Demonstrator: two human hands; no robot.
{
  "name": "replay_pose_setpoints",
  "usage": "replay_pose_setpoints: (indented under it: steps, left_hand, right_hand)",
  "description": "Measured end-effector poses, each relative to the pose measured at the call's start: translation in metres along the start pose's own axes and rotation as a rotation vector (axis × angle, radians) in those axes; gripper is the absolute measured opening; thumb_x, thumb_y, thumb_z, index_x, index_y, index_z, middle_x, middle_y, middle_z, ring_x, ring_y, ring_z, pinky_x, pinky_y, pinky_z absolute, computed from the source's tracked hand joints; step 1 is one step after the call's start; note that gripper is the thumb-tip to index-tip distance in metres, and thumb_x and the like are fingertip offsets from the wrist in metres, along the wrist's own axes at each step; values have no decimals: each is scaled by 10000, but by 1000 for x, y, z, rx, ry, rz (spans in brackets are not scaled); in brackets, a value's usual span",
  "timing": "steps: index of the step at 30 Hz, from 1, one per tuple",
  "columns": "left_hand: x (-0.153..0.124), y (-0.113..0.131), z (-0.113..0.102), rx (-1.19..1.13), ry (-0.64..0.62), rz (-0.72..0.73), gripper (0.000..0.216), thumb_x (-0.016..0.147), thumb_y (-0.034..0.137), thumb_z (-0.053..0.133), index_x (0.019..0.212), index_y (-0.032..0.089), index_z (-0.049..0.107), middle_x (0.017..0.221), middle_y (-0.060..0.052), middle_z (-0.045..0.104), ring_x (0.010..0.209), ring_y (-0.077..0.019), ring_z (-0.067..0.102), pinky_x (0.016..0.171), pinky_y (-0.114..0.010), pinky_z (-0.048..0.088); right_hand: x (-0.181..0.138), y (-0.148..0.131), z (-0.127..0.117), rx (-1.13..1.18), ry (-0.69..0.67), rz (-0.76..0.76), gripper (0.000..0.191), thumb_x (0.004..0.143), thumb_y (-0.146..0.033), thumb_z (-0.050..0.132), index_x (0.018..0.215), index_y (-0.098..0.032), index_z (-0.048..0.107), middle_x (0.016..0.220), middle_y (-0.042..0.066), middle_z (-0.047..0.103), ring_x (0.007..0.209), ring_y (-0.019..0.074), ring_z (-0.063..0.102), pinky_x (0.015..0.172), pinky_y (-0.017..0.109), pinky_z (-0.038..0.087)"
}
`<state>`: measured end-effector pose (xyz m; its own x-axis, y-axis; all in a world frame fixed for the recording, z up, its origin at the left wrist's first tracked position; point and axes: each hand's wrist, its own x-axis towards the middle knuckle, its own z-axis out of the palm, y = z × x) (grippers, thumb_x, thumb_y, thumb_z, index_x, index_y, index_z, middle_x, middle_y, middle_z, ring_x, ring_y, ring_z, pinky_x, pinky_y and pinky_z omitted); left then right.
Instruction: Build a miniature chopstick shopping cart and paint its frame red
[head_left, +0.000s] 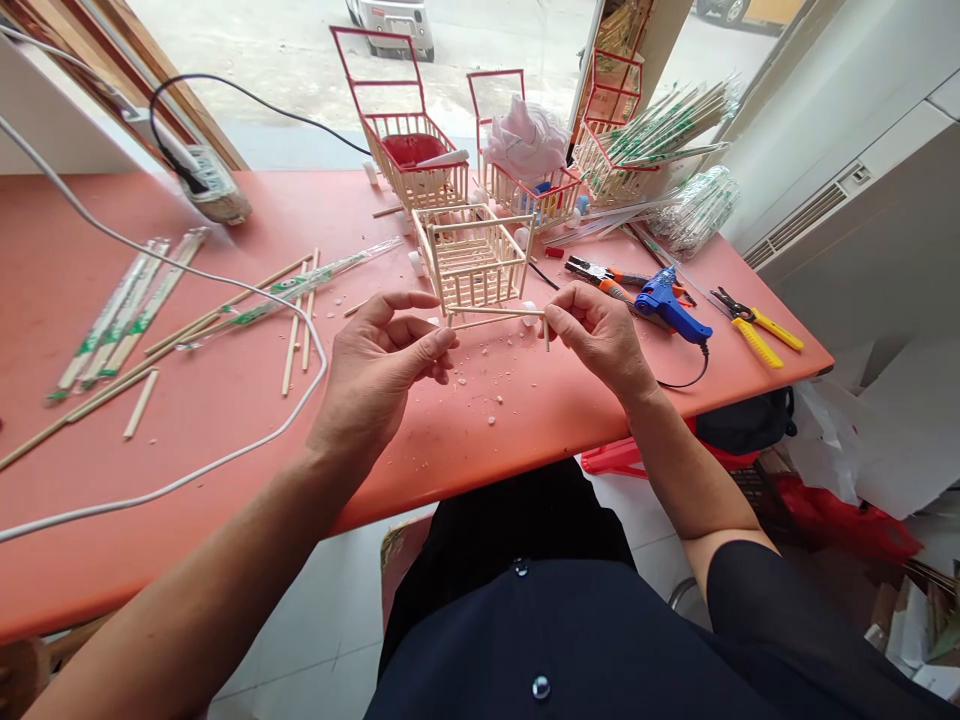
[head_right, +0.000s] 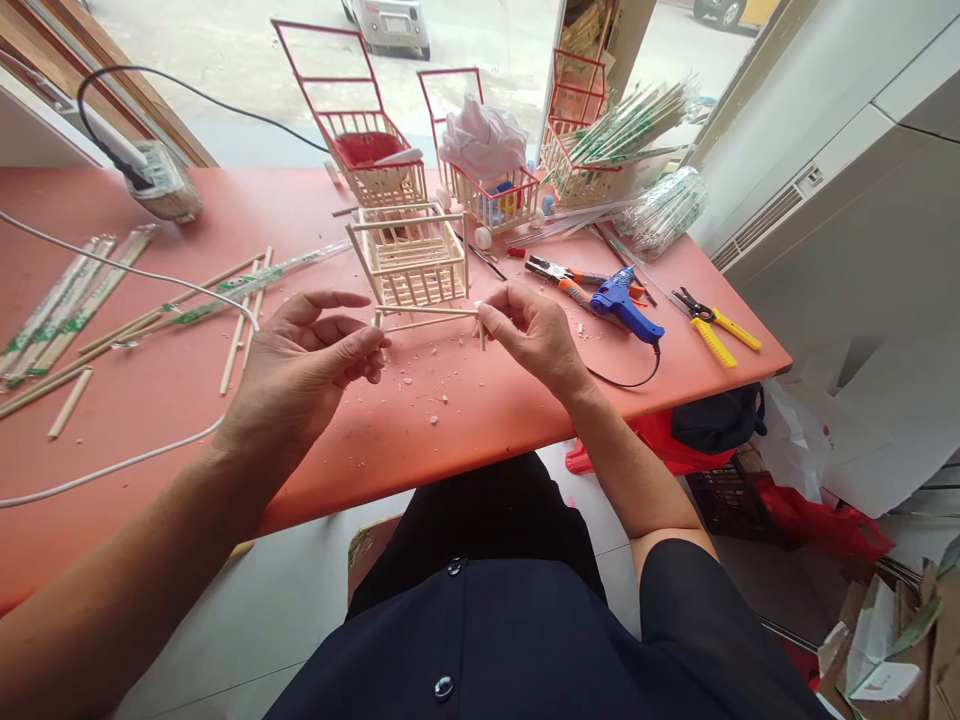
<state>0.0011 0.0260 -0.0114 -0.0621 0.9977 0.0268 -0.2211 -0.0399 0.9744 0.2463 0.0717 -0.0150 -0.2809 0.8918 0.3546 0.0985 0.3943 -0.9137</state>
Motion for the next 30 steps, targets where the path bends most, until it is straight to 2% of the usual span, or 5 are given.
replay_pose_setpoints:
  steps: [15, 22, 30]
  left_hand:
    - [-3, 1, 4, 53, 30, 59, 362, 721, 303, 916, 1042, 207, 778, 697, 10, 719, 600, -147, 663, 544, -254, 529]
    - [-4, 2, 4, 51, 21, 72, 330, 730, 273, 902, 1029, 209, 778, 688, 17, 718, 591, -141, 659, 538, -249, 527]
    - [-3, 2, 4, 56, 24, 61, 345, 720, 292, 927, 1001, 211, 742, 693, 17, 700, 586, -155, 657, 536, -271, 518]
  right_hand:
    - [0, -1, -1, -38, -5, 19, 364, 957, -522, 766, 815, -216, 629, 752, -2, 698, 687, 116, 631, 707, 285, 578]
    - [0, -1, -1, -28, -9, 1, 313, 967, -456, 757, 816, -214, 628, 748, -4, 693, 683, 112, 626, 703, 280, 568]
    - [-1, -1, -2, -40, -14, 1, 315, 965, -466, 755, 826, -214, 629, 758, -1, 706, 698, 120, 639, 705, 288, 564]
